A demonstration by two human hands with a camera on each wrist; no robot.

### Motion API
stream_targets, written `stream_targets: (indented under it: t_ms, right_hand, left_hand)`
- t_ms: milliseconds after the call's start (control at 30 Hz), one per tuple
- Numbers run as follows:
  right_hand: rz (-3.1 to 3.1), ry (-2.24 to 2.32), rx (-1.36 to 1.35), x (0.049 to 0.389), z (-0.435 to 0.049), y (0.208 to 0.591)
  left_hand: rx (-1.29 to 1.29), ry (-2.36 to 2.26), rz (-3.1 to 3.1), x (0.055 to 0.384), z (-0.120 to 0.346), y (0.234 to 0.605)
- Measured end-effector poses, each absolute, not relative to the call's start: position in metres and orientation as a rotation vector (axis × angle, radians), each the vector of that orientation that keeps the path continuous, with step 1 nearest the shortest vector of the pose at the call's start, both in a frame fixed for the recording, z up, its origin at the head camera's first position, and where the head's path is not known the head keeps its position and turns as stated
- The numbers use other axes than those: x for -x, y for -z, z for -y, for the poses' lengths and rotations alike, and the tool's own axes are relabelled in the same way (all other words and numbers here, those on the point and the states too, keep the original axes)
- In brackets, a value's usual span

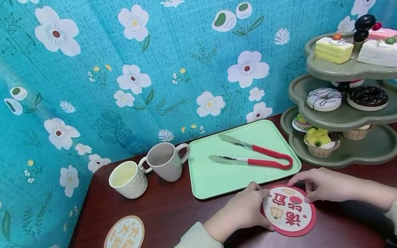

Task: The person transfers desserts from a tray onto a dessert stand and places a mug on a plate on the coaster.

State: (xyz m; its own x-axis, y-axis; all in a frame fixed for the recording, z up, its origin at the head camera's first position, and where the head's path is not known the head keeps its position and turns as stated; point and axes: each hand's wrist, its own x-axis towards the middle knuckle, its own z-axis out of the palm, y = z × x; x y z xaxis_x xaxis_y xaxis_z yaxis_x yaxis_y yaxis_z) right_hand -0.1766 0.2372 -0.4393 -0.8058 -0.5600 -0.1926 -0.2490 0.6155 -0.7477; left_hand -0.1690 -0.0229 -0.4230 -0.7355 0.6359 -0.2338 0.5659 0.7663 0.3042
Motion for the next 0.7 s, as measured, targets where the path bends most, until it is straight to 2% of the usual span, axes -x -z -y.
stream_targets:
  t_ms: [433, 700]
  right_hand:
    - [-2.44, 1.036, 0.615, 0.173, -0.26, 0.44]
    - [-2.439, 1.033, 0.558, 0.17, -0.27, 0.441]
  left_hand:
    - [-0.953, -0.571, -2.577, 0.183, 0.05, 0.41]
    - [-1.064, -0.78, -2.458, 0.193, 0.072, 0.406]
